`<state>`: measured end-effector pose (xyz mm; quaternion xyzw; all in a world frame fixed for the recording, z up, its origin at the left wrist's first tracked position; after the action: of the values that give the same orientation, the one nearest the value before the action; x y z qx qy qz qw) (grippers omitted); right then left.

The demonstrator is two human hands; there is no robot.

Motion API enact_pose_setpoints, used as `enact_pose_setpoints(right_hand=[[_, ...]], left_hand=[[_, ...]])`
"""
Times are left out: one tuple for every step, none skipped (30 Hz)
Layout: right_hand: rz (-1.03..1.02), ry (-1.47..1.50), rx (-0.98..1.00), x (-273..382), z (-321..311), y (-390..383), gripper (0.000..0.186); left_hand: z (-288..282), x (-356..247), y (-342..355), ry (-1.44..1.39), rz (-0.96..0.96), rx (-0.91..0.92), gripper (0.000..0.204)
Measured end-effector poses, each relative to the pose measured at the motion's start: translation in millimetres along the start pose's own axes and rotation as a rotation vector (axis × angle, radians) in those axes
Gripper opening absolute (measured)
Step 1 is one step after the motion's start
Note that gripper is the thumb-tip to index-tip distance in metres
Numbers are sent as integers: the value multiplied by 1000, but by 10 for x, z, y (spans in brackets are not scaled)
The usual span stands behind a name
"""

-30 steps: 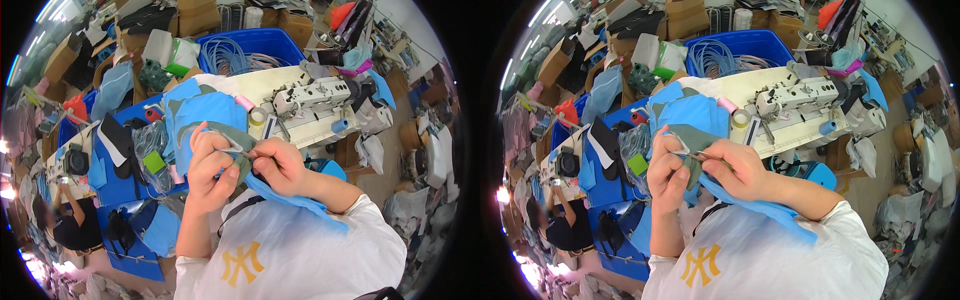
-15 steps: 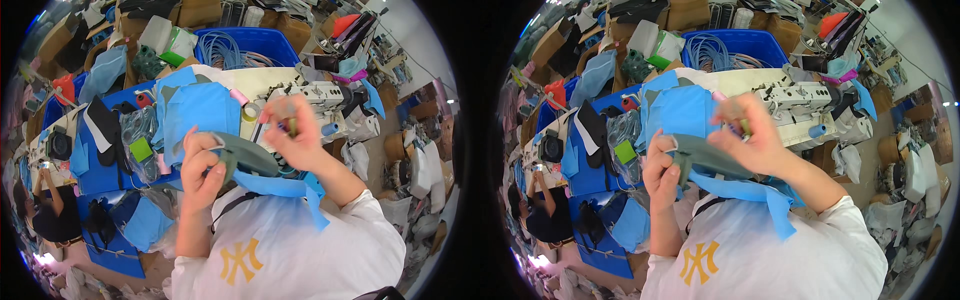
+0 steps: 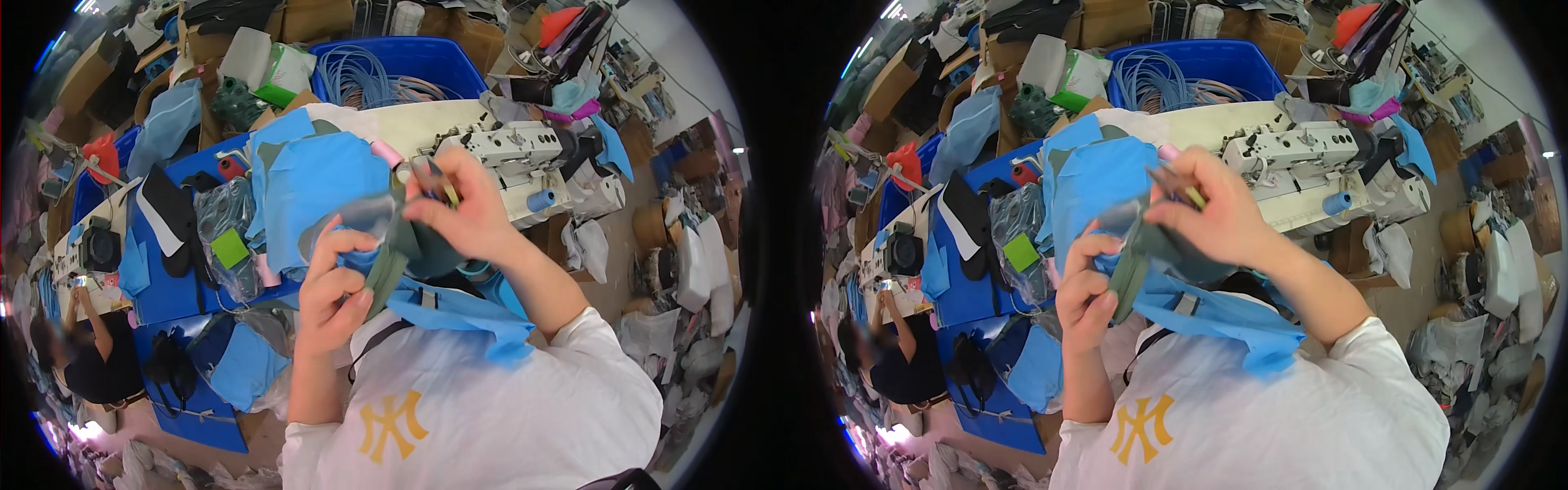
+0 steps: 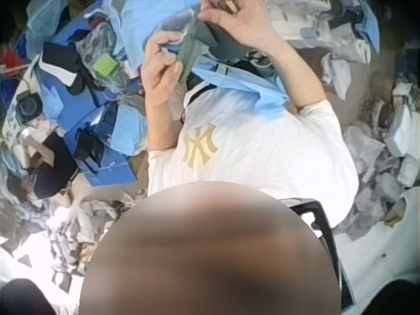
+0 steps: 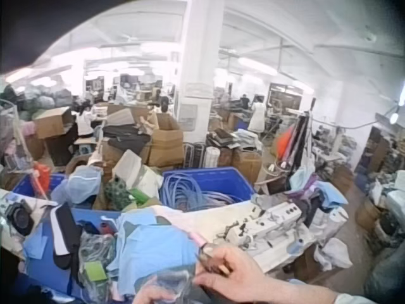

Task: Trimming excess material and loose threads from leather bag components using thread snips.

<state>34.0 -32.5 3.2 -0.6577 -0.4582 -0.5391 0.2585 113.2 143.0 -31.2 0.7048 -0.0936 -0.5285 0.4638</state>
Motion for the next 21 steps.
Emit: enact_pose_setpoints(right_hand=[[98,61,29,-96,0,77,34],[92,58,29,-110,15,66,34],[65,47,16,-105,30,25,34],[36,37,12,-87,33,3,33],[31,97,46,-75,27,-4,33],[23,94,57,-49,-24,-18,33],[74,188,98,-57,-67,-37,33],[128,282,142,-49,-94,-51,34],[299,336,141,-83,-132,-56,36],[302,337,144,-95,-139,-64,36],[219,331,134,-52,-161,-60,39],[136,323,123,-16,-176,-66,42],[14,258,104,30,-167,-81,43],[16,257,105,-34,-173,-61,43],[-139,149,123,21,-170,-57,44],[-293,40,146,100,-141,-76,44],[-292,37,149,133,-127,-99,44],[-143,130,109,96,-153,-99,41],[6,221,62,19,-176,-109,38],[7,217,58,17,-160,-130,38],[61,297,76,-36,-126,-139,37]], left_hand=[[17,105,-45,-4,-22,9,14],[8,120,-59,-4,-15,8,14],[-5,113,-66,-13,-5,5,14],[-17,113,-73,-17,6,-4,14],[-51,97,-80,-11,67,-49,13],[-41,98,-86,-3,74,-57,13],[-161,138,-130,-24,13,-216,16],[-293,173,-191,-47,-48,-376,20],[-354,213,-175,5,-90,-395,25],[-343,191,-152,7,-93,-397,25],[-342,258,-171,-11,-246,-432,24],[-337,338,-228,-29,-400,-465,24],[-308,337,-209,-53,-370,-438,24],[-331,334,-217,-54,-371,-440,24],[-313,362,-228,-69,-418,-360,24],[-278,396,-245,-83,-463,-284,24],[-258,390,-247,-129,-445,-309,24],[-268,384,-268,-132,-444,-313,24],[-241,391,-285,-120,-467,-249,21],[-208,396,-301,-109,-489,-185,19],[-163,442,-349,-51,-597,-136,12]])
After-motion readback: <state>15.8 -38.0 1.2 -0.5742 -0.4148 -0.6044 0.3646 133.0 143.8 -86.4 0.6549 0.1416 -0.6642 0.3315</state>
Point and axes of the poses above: each hand's wrist, its own y-axis towards the middle knuckle, its own z-axis out of the palm, x = y × z, the point moved 8 cm from there along y, towards the middle knuckle, and after that the axes turned 11 degrees about z, right-handed, at the moved point
